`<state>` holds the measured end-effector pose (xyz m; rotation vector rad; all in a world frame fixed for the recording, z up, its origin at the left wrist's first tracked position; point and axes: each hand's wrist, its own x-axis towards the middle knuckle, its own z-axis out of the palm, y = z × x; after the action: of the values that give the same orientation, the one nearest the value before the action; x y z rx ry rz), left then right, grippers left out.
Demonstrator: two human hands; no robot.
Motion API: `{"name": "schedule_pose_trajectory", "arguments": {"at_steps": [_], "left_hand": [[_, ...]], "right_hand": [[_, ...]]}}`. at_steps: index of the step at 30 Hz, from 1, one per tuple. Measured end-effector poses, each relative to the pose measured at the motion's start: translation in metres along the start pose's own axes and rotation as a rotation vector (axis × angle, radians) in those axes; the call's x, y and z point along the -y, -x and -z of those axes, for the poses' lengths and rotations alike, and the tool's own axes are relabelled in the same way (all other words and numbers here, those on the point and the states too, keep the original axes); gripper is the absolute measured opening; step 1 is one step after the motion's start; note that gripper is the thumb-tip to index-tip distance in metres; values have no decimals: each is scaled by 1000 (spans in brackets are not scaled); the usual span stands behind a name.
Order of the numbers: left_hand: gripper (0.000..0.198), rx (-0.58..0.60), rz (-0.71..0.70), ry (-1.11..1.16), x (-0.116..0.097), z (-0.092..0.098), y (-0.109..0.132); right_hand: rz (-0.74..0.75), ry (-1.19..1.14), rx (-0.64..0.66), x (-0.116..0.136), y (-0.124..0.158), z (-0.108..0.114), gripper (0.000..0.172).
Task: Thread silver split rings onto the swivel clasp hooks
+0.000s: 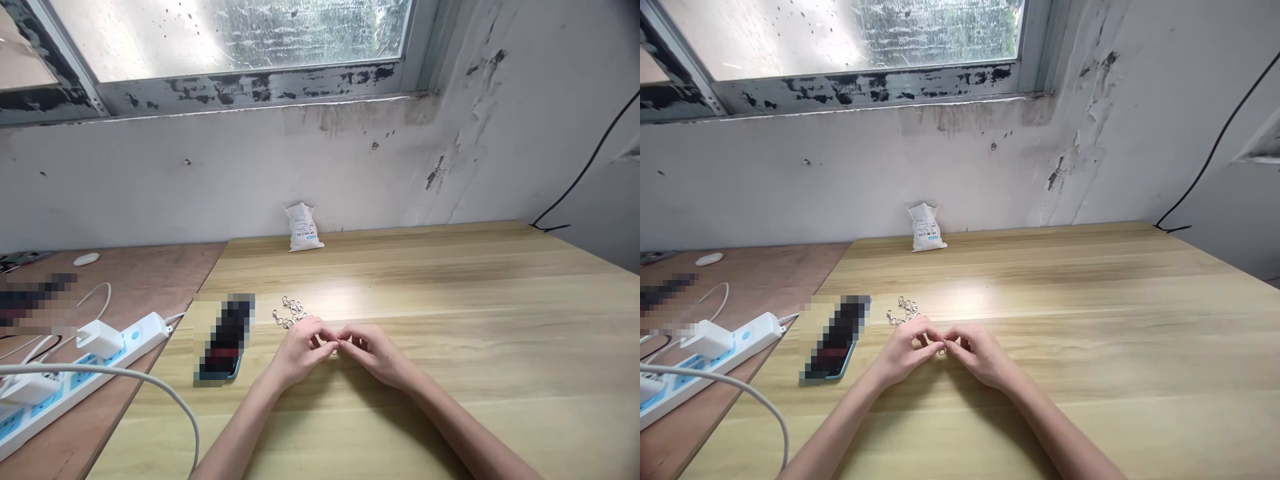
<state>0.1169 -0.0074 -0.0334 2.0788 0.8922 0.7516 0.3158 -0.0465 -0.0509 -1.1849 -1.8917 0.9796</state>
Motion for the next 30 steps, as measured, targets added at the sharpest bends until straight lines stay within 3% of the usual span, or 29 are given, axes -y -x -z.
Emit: {"name": "schedule_pose_trajectory", "arguments": {"at_steps": [6, 11, 17, 30], "left_hand": [[11, 74, 73, 170, -5, 5, 0], [11, 90, -36, 74, 0, 7, 2], [14, 28, -149, -87, 3, 6, 3], [8, 31, -72, -67, -1, 6, 3]], "right_hand": [[-5, -63, -6, -1, 0, 1, 32], [-64, -158, 17, -2, 0, 1, 34], [-85, -227, 49, 2, -1, 2, 36], [-138, -337, 74, 7, 0, -2, 42]]}}
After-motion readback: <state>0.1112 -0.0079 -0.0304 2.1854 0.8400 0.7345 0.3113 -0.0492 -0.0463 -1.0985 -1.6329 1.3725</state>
